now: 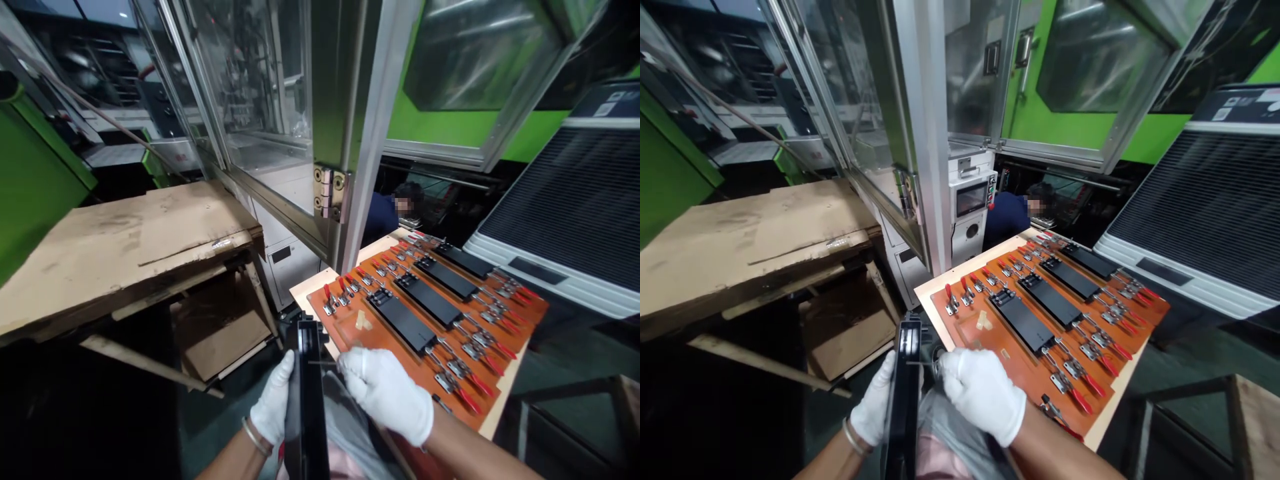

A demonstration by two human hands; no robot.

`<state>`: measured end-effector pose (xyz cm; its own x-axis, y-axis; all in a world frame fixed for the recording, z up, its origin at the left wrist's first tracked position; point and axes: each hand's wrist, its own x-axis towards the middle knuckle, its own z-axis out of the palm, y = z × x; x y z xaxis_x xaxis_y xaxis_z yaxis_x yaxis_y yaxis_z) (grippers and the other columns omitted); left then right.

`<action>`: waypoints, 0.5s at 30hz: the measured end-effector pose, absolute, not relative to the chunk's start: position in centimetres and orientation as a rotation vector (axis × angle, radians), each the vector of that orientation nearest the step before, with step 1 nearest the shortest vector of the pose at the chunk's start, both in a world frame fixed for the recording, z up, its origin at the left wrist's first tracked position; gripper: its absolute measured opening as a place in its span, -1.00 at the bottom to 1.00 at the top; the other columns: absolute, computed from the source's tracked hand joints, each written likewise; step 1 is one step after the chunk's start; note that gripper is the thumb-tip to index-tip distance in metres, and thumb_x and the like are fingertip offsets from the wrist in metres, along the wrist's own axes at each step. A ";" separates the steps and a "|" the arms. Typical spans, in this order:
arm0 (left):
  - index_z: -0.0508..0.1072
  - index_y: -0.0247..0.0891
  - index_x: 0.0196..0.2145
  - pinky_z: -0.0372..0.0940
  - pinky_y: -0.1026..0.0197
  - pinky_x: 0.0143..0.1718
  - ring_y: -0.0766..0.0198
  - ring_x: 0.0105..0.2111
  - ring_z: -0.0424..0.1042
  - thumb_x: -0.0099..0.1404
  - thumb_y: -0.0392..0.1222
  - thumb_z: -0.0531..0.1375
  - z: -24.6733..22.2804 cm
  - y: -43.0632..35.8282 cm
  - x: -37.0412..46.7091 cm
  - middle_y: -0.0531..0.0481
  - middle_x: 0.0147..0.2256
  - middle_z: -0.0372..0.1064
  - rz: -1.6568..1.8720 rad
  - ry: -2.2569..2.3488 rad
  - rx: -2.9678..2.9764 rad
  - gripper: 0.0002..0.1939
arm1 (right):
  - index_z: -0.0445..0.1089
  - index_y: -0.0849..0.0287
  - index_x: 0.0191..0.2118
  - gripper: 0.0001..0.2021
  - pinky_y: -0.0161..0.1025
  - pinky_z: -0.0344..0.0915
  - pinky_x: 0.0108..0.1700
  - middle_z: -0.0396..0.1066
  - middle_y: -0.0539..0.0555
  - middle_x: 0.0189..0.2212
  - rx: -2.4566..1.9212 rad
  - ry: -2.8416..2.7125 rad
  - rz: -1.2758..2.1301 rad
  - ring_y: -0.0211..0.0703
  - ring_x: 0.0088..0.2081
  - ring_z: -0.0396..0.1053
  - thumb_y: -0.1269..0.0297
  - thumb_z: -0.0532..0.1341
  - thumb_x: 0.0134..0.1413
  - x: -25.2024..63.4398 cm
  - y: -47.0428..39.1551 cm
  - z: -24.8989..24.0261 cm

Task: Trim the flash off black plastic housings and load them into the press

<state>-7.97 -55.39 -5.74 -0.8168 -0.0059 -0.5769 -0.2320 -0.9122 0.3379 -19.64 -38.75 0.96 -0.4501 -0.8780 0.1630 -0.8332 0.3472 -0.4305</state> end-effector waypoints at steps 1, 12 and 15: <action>0.51 -0.31 -0.35 0.39 0.20 -0.33 0.18 -0.48 0.53 0.16 0.11 0.27 -5.9 -55.1 -7.9 -0.02 -0.53 0.51 2.817 0.592 -0.886 -0.63 | 0.29 0.16 -0.48 -0.70 -0.30 -0.02 -0.42 0.35 0.00 -0.57 -1.557 2.551 -0.696 -0.27 -0.53 0.24 0.30 -0.04 0.23 -20.1 -38.8 1.2; 0.50 -0.30 -0.36 0.36 0.25 -0.34 0.20 -0.47 0.52 0.16 0.06 0.29 -6.8 -54.5 -8.0 0.01 -0.55 0.49 2.800 0.632 -0.854 -0.68 | 0.31 0.16 -0.52 -0.72 -0.29 -0.02 -0.43 0.37 -0.01 -0.58 -1.555 2.593 -0.561 -0.27 -0.53 0.27 0.39 0.00 0.19 -20.8 -38.0 2.6; 0.51 -0.29 -0.33 0.36 0.23 -0.31 0.16 -0.41 0.53 0.16 0.06 0.29 -6.9 -54.4 -7.9 -0.02 -0.51 0.51 2.786 0.596 -0.837 -0.68 | 0.33 0.18 -0.52 -0.72 -0.28 -0.01 -0.41 0.39 0.02 -0.56 -1.507 2.691 -0.518 -0.24 -0.51 0.29 0.40 0.01 0.18 -22.2 -38.3 2.9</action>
